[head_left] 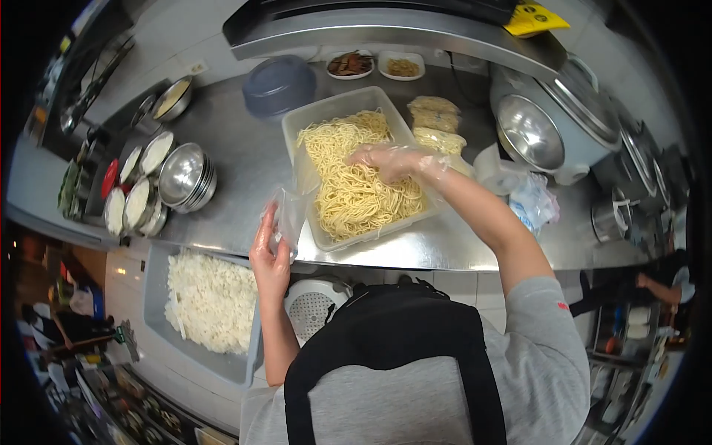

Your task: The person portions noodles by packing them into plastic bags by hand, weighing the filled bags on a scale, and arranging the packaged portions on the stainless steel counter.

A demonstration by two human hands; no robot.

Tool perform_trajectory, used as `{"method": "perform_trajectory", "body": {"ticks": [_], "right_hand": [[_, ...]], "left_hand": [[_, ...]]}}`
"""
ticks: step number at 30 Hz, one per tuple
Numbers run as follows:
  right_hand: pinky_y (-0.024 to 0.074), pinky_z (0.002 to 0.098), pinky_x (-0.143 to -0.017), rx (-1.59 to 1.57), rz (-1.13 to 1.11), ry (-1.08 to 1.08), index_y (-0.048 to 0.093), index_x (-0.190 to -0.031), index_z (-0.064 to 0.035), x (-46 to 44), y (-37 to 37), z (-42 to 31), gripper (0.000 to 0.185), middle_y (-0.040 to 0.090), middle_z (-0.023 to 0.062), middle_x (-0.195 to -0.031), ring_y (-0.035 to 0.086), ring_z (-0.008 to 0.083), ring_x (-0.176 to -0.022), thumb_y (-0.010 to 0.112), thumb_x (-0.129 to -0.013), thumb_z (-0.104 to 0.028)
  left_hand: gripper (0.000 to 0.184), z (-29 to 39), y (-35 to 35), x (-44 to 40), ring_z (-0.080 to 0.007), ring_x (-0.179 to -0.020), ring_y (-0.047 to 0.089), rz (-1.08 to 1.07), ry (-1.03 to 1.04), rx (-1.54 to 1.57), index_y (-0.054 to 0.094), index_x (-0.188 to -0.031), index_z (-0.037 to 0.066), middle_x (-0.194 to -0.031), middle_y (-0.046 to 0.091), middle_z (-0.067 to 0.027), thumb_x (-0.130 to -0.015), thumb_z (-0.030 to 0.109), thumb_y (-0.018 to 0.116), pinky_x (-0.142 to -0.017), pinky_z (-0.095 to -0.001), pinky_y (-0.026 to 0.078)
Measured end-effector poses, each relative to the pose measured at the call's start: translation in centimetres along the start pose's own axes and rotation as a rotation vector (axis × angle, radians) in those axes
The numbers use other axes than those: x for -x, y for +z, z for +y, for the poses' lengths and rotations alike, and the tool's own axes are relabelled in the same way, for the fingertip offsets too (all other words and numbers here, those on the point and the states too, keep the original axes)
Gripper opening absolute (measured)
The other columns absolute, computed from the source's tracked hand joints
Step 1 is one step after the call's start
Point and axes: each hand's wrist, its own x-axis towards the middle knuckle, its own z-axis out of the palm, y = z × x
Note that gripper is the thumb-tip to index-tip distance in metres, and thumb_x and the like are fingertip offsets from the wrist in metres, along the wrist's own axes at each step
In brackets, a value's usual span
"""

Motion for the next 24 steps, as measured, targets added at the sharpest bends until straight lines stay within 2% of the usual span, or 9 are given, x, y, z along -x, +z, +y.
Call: {"method": "perform_trajectory", "body": {"ticks": [2, 5, 7, 11, 14, 16, 19, 23, 24], "right_hand": [[0.0339, 0.0344, -0.104, -0.031, -0.067, 0.025, 0.036, -0.134, -0.0070, -0.7, 0.4, 1.3, 0.072, 0.037, 0.0207, -0.137, 0.035, 0.0308, -0.127, 0.060, -0.066, -0.002], [0.0382, 0.0325, -0.099, 0.027, 0.127, 0.240, 0.044, -0.128, -0.0048, -0.2, -0.9, 2.5, 0.061, 0.045, 0.0193, -0.130, 0.044, 0.0286, -0.120, 0.062, -0.070, -0.010], [0.0396, 0.0322, -0.094, -0.322, 0.148, 0.183, 0.053, -0.119, -0.0026, 2.1, -4.2, 0.0, 0.050, 0.052, 0.0174, -0.119, 0.047, 0.0271, -0.114, 0.063, -0.073, -0.020], [0.0394, 0.0323, -0.091, -0.282, 0.267, 0.130, 0.058, -0.106, -0.0009, 1.8, -7.3, -3.0, 0.042, 0.055, 0.0145, -0.107, 0.048, 0.0237, -0.110, 0.063, -0.075, -0.029], [0.0371, 0.0366, -0.086, -0.243, 0.432, -0.039, 0.058, -0.091, 0.0018, -0.8, -3.8, -0.2, 0.038, 0.050, 0.0101, -0.094, 0.048, 0.0205, -0.093, 0.056, -0.083, -0.035], [0.0327, 0.0348, -0.096, -0.858, 0.291, -0.025, 0.055, -0.109, 0.0005, -1.7, -2.4, 1.1, 0.039, 0.051, 0.0129, -0.114, 0.044, 0.0231, -0.111, 0.062, -0.080, -0.025], [0.0274, 0.0317, -0.106, -0.601, 0.276, 0.228, 0.028, -0.137, -0.0026, -1.4, -4.1, 0.3, 0.075, 0.031, 0.0177, -0.140, 0.028, 0.0262, -0.132, 0.066, -0.073, -0.014], [0.0248, 0.0301, -0.108, -0.514, 0.185, 0.162, 0.029, -0.137, -0.0044, 0.9, 2.2, 1.2, 0.072, 0.026, 0.0162, -0.143, 0.026, 0.0253, -0.132, 0.063, -0.074, -0.010], [0.0237, 0.0302, -0.108, -0.327, 0.272, 0.162, 0.030, -0.137, -0.0055, 1.3, 3.3, -0.6, 0.069, 0.026, 0.0150, -0.143, 0.026, 0.0249, -0.132, 0.061, -0.076, -0.011]], "left_hand": [[0.054, -0.2, -0.2, -0.5, -0.0281, -0.124, 0.043, 0.004, 0.059, 0.061, 0.043, -0.130, -0.002, -0.130, 0.049, -0.0164, -0.076, -0.004, 0.047, -0.100, -0.0350, 0.034], [0.054, 0.0, -0.7, -0.7, -0.0269, -0.124, 0.043, 0.018, 0.050, 0.014, 0.042, -0.130, -0.003, -0.131, 0.048, -0.0173, -0.076, -0.003, 0.048, -0.101, -0.0342, 0.033], [0.055, -0.5, -1.3, -0.4, -0.0259, -0.124, 0.042, 0.020, 0.007, 0.072, 0.042, -0.131, -0.003, -0.131, 0.047, -0.0173, -0.076, -0.003, 0.048, -0.101, -0.0337, 0.032], [0.055, -1.1, -2.1, -0.4, -0.0230, -0.123, 0.041, 0.053, -0.052, 0.140, 0.040, -0.131, -0.005, -0.132, 0.045, -0.0170, -0.076, -0.004, 0.046, -0.102, -0.0330, 0.032], [0.054, -1.0, -1.9, -0.7, -0.0225, -0.123, 0.041, 0.059, -0.085, 0.221, 0.039, -0.131, -0.006, -0.132, 0.045, -0.0168, -0.077, -0.006, 0.046, -0.102, -0.0325, 0.031], [0.054, -1.3, -1.7, -0.8, -0.0224, -0.123, 0.041, 0.046, -0.074, 0.199, 0.039, -0.131, -0.007, -0.132, 0.045, -0.0168, -0.078, -0.006, 0.046, -0.102, -0.0324, 0.031], [0.054, -1.4, -1.9, -0.7, -0.0221, -0.123, 0.042, 0.047, -0.064, 0.194, 0.039, -0.131, -0.007, -0.132, 0.045, -0.0166, -0.077, -0.007, 0.045, -0.102, -0.0321, 0.031], [0.055, -1.6, -1.7, -0.7, -0.0213, -0.121, 0.044, 0.066, -0.113, 0.229, 0.040, -0.131, -0.005, -0.131, 0.046, -0.0160, -0.076, -0.008, 0.044, -0.100, -0.0312, 0.033], [0.055, -1.6, -1.5, -0.6, -0.0213, -0.121, 0.044, 0.063, -0.118, 0.227, 0.040, -0.131, -0.005, -0.131, 0.046, -0.0160, -0.076, -0.008, 0.044, -0.100, -0.0312, 0.033]]}}
